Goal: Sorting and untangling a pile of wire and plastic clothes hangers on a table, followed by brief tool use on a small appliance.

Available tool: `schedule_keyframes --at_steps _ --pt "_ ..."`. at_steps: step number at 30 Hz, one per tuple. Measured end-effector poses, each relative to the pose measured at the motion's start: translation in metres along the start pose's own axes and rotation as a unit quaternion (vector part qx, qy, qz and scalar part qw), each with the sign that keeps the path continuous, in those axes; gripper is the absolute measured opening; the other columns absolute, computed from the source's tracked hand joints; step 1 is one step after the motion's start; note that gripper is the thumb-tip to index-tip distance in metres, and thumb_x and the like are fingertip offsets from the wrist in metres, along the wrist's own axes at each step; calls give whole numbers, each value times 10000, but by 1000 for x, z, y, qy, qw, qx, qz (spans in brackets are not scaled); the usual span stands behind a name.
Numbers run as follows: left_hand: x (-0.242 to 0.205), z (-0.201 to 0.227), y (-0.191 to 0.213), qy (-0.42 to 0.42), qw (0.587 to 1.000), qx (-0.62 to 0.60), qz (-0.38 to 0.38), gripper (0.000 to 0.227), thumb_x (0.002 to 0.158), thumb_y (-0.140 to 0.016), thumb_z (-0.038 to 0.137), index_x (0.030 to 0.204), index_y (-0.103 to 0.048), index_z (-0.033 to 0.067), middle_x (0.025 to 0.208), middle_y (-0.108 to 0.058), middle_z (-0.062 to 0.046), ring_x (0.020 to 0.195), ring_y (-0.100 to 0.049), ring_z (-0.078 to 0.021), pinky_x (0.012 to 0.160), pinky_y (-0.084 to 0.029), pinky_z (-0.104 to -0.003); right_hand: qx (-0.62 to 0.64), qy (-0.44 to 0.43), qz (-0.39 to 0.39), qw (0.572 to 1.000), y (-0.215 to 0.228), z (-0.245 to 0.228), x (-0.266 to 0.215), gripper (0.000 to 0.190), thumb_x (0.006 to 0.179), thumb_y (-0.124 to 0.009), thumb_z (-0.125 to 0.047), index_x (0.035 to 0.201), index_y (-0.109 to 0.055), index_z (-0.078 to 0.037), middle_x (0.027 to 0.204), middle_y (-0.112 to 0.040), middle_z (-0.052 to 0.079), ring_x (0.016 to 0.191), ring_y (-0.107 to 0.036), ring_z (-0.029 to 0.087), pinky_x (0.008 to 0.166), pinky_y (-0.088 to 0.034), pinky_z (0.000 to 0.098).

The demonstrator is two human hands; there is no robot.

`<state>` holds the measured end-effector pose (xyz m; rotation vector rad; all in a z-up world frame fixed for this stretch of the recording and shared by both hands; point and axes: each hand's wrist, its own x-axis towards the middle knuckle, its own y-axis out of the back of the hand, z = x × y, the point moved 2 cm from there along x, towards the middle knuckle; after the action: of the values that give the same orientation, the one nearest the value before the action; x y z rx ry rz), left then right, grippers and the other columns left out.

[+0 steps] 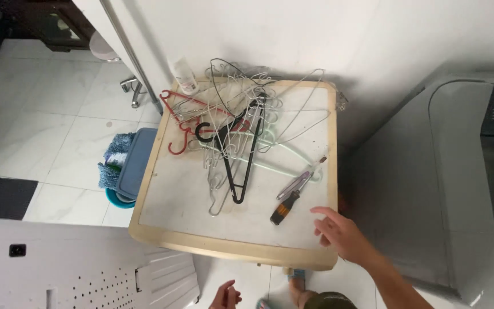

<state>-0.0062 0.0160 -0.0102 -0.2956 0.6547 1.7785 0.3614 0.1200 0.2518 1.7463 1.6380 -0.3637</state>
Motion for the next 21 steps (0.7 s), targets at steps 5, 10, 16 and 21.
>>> schedule_keyframes --at_steps 5,10,16,21 --pt "18 216 -1 -188 974 106 -74 275 972 -578 219 1081 -815 131 696 -787 5 688 -759 -100 758 -583 -250 -68 -43 -21 997 -20 -46 39 493 1035 -458 -397 1507 -497 -262 975 -697 91 745 -679 199 709 -581 318" --pt "108 354 -10 -231 960 109 -113 315 1014 -530 287 1087 -783 115 804 -764 -2 814 -700 -96 813 -523 -255 -104 -94 -7 990 -59 -71 52 437 1042 -460 -442 1435 -539 -265 845 -686 87 680 -676 213 684 -553 332" --pt "291 511 -45 -371 921 107 -48 384 1006 -606 275 1343 -613 91 1267 -644 -88 1142 -633 -219 968 -535 -364 -164 -145 105 970 -100 -65 84 386 1013 -482 -527 1261 -581 -248 988 -737 42 831 -674 225 687 -478 360" --pt "383 571 -114 -232 952 195 -35 1006 809 -816 520 1586 -262 202 1600 -376 -93 1446 -415 -358 1171 -173 -642 -205 -209 151 944 -129 -43 90 502 984 -449 -574 1430 -468 -343 1285 -597 -11 1006 -709 272 796 -566 438"
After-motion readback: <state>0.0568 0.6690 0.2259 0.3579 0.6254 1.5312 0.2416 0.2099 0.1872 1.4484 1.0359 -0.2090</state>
